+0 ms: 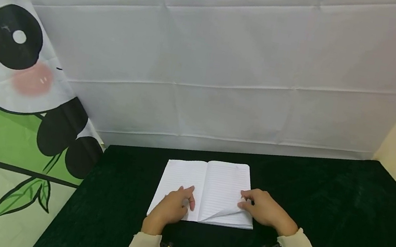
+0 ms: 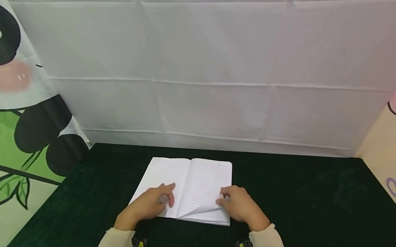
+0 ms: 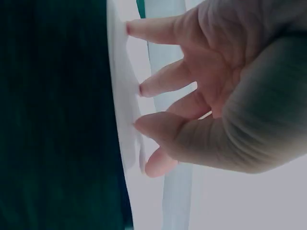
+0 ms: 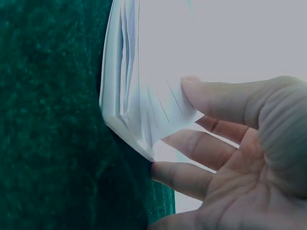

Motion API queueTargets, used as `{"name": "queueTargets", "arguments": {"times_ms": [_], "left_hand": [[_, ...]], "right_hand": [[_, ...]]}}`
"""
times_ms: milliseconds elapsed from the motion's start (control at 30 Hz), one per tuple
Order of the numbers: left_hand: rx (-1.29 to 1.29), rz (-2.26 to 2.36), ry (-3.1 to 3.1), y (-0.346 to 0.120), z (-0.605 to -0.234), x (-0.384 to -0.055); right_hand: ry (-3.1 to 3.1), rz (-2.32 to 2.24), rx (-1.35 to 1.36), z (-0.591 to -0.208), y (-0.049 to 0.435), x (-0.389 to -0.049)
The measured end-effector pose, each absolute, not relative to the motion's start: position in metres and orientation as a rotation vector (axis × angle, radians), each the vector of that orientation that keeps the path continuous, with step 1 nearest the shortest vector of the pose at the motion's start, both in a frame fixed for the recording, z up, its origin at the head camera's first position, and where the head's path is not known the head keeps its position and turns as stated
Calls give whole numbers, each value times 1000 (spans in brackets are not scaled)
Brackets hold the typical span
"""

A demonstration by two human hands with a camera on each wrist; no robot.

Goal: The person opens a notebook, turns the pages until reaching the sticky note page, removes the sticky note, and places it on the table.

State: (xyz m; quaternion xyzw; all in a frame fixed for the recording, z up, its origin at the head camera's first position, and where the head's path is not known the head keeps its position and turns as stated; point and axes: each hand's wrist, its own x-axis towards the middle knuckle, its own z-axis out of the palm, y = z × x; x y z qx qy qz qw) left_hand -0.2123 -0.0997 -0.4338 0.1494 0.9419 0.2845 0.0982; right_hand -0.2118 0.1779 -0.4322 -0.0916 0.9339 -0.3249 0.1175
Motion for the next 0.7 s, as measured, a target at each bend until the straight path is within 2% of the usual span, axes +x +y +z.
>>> {"name": "queueTargets", "arguments": {"times_ms": [200, 700], "left_hand": [[554, 785, 2795, -75, -432, -207], [506, 679, 2823, -51, -436, -196]], "right_hand": [[2732, -956, -267, -431, 177, -211], [2722, -975, -251, -431, 174, -208]]}}
